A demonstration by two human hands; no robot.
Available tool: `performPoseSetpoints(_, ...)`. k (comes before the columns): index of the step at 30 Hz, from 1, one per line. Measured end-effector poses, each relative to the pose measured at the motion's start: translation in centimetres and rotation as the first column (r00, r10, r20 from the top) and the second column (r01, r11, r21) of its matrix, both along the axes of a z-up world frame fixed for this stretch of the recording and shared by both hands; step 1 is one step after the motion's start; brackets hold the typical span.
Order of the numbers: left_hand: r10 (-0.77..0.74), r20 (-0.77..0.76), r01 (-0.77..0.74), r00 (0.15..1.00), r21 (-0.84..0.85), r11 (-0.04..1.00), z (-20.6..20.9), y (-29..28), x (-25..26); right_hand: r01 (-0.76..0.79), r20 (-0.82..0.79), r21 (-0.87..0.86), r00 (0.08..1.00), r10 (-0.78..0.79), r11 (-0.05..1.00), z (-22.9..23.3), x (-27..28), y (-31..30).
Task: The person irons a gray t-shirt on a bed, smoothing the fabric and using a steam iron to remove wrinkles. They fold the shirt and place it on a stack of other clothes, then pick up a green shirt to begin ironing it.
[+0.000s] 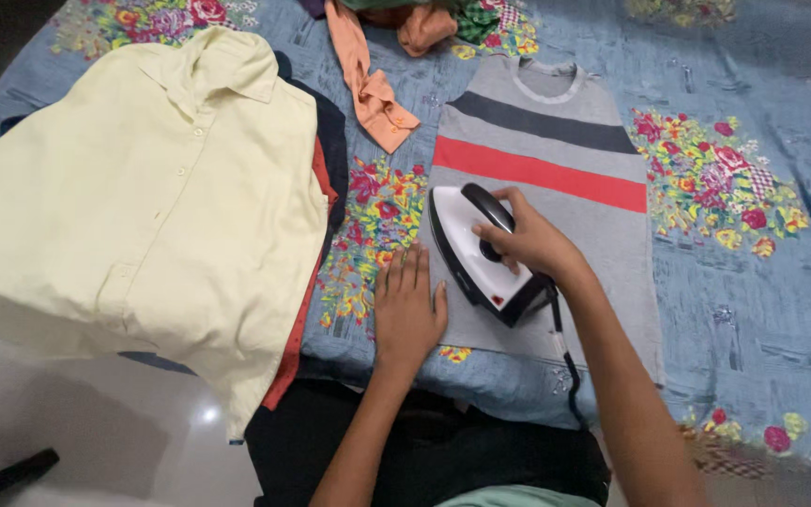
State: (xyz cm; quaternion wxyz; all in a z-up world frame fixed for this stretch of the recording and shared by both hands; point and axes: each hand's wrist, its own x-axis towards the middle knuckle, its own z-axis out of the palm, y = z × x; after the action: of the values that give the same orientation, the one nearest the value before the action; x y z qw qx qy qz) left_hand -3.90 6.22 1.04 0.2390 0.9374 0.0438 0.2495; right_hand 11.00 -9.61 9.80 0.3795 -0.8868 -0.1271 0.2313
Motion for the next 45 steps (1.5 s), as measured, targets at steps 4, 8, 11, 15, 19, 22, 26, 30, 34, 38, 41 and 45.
performPoseSetpoints(4,0.072,-0.041,-0.072,0.997,0.005,0.997,0.3,0.0,-0.2,0.010,-0.042,0.130,0.999,-0.005,0.991,-0.6,1.0,1.2)
performPoseSetpoints(8,0.147,0.008,-0.147,0.989,0.030,0.989,0.4,0.4,-0.4,-0.008,-0.261,0.331,0.960,0.099,0.944,0.2,1.4,0.1)
performPoseSetpoints(11,0.076,0.078,-0.055,0.994,-0.241,0.969,0.0,1.1,-0.6,0.004,-0.327,0.395,0.935,0.136,0.918,0.3,1.4,-0.4)
performPoseSetpoints(15,0.127,0.092,-0.095,0.988,-0.293,0.951,-0.5,1.1,-0.3,0.038,-0.361,0.461,0.921,0.148,0.887,0.1,1.5,-0.6)
performPoseSetpoints(19,0.141,0.100,-0.103,0.985,-0.313,0.944,-0.6,1.6,-0.6,0.041,-0.384,0.513,0.904,0.187,0.857,-0.1,1.6,-0.4)
performPoseSetpoints(22,0.138,0.088,-0.108,0.986,-0.289,0.951,-0.5,1.8,-0.7,0.038,-0.377,0.517,0.907,0.188,0.855,-0.2,1.7,-0.5)
performPoseSetpoints(26,0.158,0.097,-0.133,0.983,-0.222,0.966,-0.3,1.4,-0.7,0.039,-0.368,0.520,0.912,0.183,0.853,-0.5,1.8,-0.4)
performPoseSetpoints(30,0.138,0.076,-0.120,0.987,-0.208,0.971,0.4,1.1,-1.1,0.080,-0.386,0.515,0.911,0.148,0.854,-0.7,1.8,-0.4)
performPoseSetpoints(34,0.138,0.007,-0.136,0.990,-0.158,0.978,1.0,1.1,-1.5,0.082,-0.377,0.508,0.916,0.136,0.857,-0.6,1.8,0.0)
performPoseSetpoints(38,0.150,-0.017,-0.151,0.988,-0.090,0.984,0.7,1.6,-2.1,0.102,-0.384,0.523,0.914,0.127,0.846,-0.5,1.9,-0.1)
performPoseSetpoints(41,0.132,-0.011,-0.132,0.991,-0.137,0.982,0.0,2.3,-2.3,0.078,-0.391,0.496,0.909,0.143,0.865,-0.3,2.1,0.1)
performPoseSetpoints(45,0.136,-0.017,-0.137,0.991,-0.105,0.985,-0.5,2.5,-2.4,0.079,-0.367,0.436,0.925,0.097,0.897,0.5,1.5,0.6)
